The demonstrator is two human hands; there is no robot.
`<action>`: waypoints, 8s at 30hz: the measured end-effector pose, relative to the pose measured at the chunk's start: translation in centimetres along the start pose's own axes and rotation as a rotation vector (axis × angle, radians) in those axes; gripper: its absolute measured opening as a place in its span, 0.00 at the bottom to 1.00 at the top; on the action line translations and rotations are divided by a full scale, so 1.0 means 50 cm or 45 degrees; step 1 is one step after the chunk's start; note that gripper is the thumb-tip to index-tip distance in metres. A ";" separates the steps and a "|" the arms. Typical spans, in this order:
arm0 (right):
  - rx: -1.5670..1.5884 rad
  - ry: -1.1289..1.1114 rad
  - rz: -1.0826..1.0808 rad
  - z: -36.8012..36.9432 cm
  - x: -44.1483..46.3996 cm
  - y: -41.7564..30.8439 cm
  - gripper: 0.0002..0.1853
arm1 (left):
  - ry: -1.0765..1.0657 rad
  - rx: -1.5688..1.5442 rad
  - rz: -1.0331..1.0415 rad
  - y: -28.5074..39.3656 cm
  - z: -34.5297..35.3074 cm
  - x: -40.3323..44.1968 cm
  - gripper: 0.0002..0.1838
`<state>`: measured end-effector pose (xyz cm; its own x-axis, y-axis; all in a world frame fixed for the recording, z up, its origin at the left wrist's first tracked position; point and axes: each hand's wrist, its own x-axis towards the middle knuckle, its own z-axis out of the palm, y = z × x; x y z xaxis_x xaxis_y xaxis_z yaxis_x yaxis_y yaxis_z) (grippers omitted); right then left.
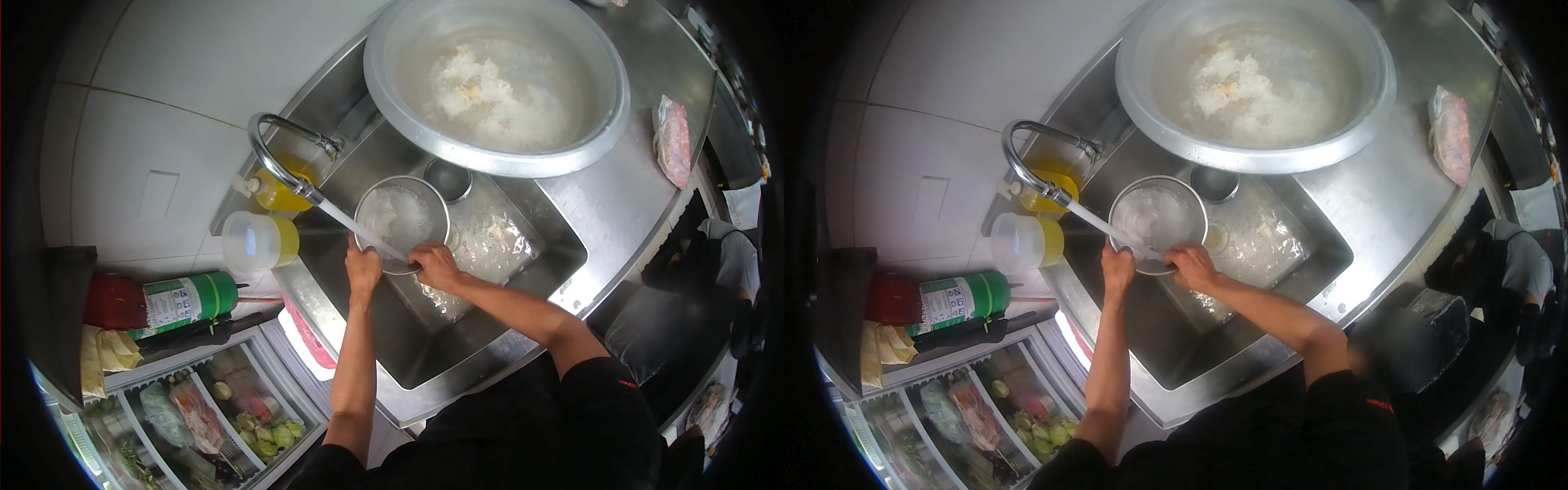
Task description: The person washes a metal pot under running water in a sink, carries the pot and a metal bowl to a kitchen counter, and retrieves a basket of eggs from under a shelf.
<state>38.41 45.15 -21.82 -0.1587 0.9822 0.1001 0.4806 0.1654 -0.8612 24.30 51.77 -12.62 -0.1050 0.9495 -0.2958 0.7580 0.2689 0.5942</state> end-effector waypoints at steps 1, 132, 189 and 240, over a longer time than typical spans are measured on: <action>-0.025 0.026 -0.061 -0.003 0.006 0.004 0.15 | 0.003 -0.018 -0.017 0.006 0.000 -0.002 0.32; 0.008 -0.318 -0.077 -0.029 0.589 -0.027 0.15 | -0.674 -1.842 -1.049 -0.186 0.257 -0.162 0.09; 0.818 0.849 1.320 0.393 -0.908 -0.370 0.16 | -1.382 -2.785 -0.679 -0.545 -0.336 -0.501 0.15; 1.462 2.718 2.176 1.079 -1.946 -0.546 0.12 | -2.533 0.735 0.177 -0.615 0.350 -1.317 0.25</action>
<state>-5.81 -59.70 -34.92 0.1501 -0.5948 -0.7898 -0.8193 0.3723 -0.4360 19.17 -21.86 -24.49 0.3409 -0.5813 -0.7388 0.8092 -0.2186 0.5454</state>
